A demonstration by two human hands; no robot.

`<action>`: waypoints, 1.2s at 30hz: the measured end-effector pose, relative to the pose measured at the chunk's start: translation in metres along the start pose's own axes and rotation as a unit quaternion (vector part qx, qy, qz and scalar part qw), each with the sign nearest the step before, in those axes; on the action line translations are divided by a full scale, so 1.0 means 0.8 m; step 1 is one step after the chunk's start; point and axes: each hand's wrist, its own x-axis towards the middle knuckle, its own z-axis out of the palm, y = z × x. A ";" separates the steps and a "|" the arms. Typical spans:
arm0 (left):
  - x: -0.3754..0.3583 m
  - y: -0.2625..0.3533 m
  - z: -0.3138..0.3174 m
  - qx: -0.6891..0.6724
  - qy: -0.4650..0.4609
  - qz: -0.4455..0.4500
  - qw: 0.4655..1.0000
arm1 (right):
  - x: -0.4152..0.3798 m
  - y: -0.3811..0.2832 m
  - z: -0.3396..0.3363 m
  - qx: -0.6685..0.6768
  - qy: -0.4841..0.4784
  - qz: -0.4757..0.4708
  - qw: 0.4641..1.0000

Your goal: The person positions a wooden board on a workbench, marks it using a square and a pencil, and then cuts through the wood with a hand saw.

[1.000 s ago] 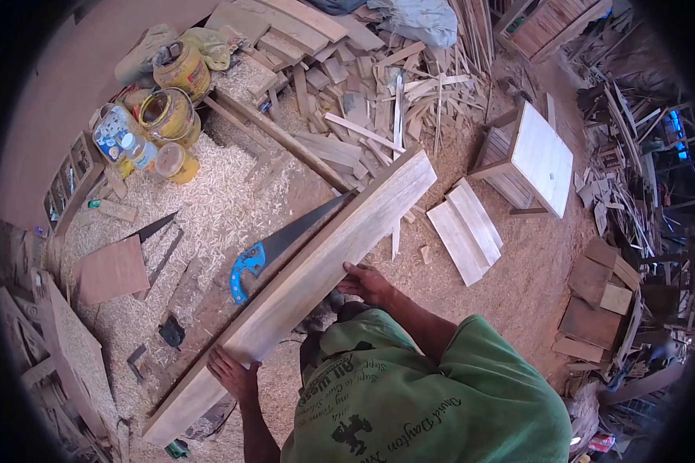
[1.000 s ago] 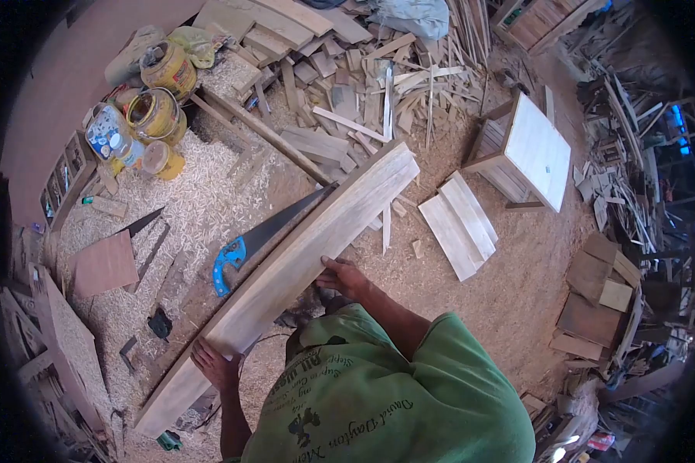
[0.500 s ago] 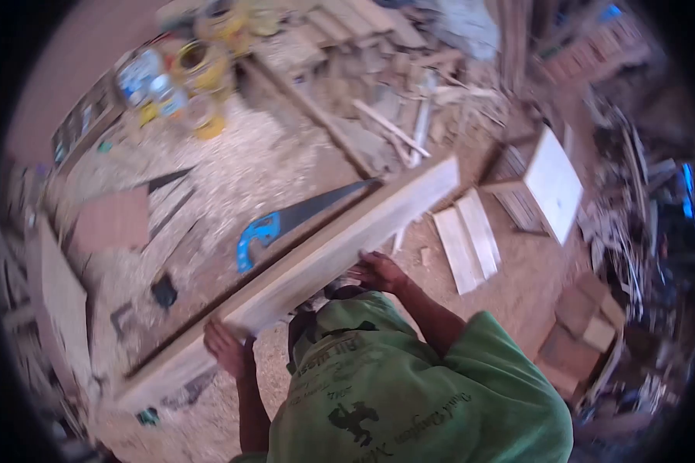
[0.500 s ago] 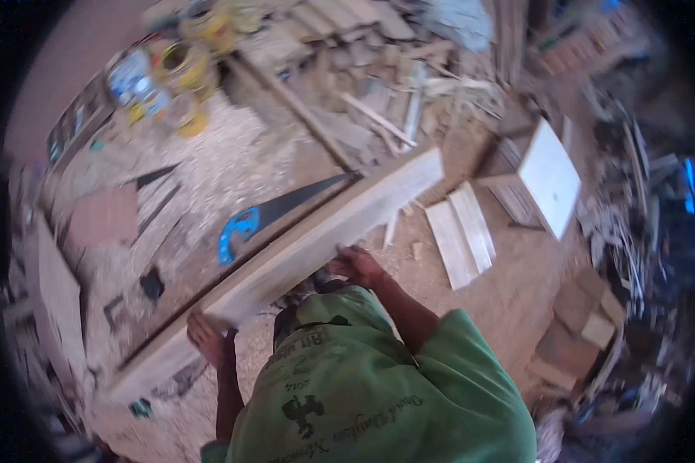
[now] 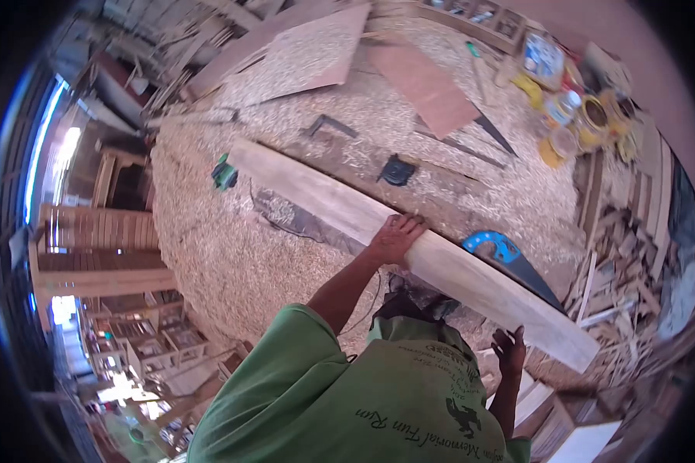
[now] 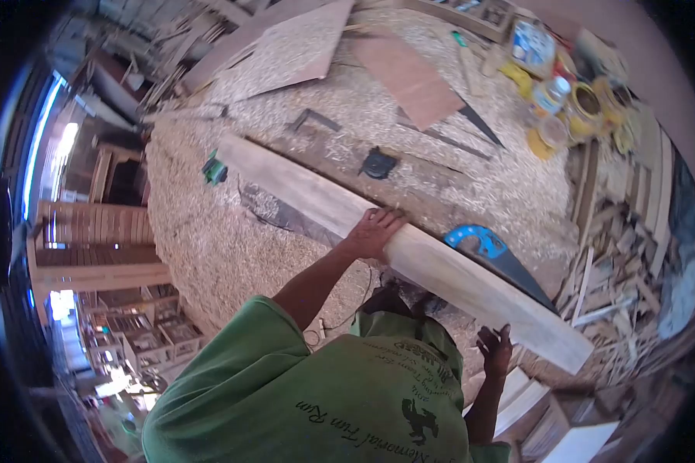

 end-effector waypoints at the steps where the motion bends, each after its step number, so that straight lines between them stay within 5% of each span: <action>1: -0.002 -0.002 0.001 -0.011 0.017 0.006 1.000 | -0.002 -0.004 -0.005 -0.029 -0.023 0.025 0.999; 3: 0.000 -0.012 0.016 -0.023 0.035 0.006 0.999 | 0.010 -0.006 -0.018 -0.107 -0.069 0.067 0.990; 5: -0.001 -0.014 0.015 -0.032 0.033 0.009 0.999 | 0.022 -0.035 -0.012 -0.324 -0.119 0.110 0.932; 8: 0.003 -0.017 0.026 -0.013 0.024 0.006 1.000 | 0.024 -0.067 0.050 -0.580 -0.180 -0.140 0.782; 12: 0.013 -0.021 0.034 0.045 0.053 0.018 0.997 | -0.036 -0.133 0.207 -0.484 -0.062 -0.406 0.773; 13: 0.012 -0.020 0.036 0.068 0.072 0.023 0.995 | -0.018 -0.138 0.216 -0.554 -0.051 -0.449 0.699; 15: 0.021 -0.019 0.056 0.059 0.058 0.010 0.996 | 0.001 -0.140 0.246 -0.598 -0.048 -0.475 0.644; 18: 0.016 -0.019 0.056 0.048 0.060 0.011 0.997 | 0.022 -0.133 0.278 -0.661 -0.090 -0.370 0.646; 21: -0.022 -0.008 0.018 0.039 0.071 0.027 0.996 | -0.012 -0.122 0.320 -0.747 -0.011 -0.306 0.591; 24: -0.041 -0.004 0.023 0.063 0.079 0.032 0.994 | 0.000 -0.116 0.315 -0.749 0.004 -0.319 0.581; 30: -0.091 0.008 0.090 0.108 0.304 0.049 0.945 | 0.003 -0.103 0.305 -0.719 -0.102 -0.351 0.592; 36: -0.151 -0.032 0.037 -0.071 0.284 0.094 0.952 | -0.029 -0.077 0.296 -0.727 -0.063 -0.344 0.591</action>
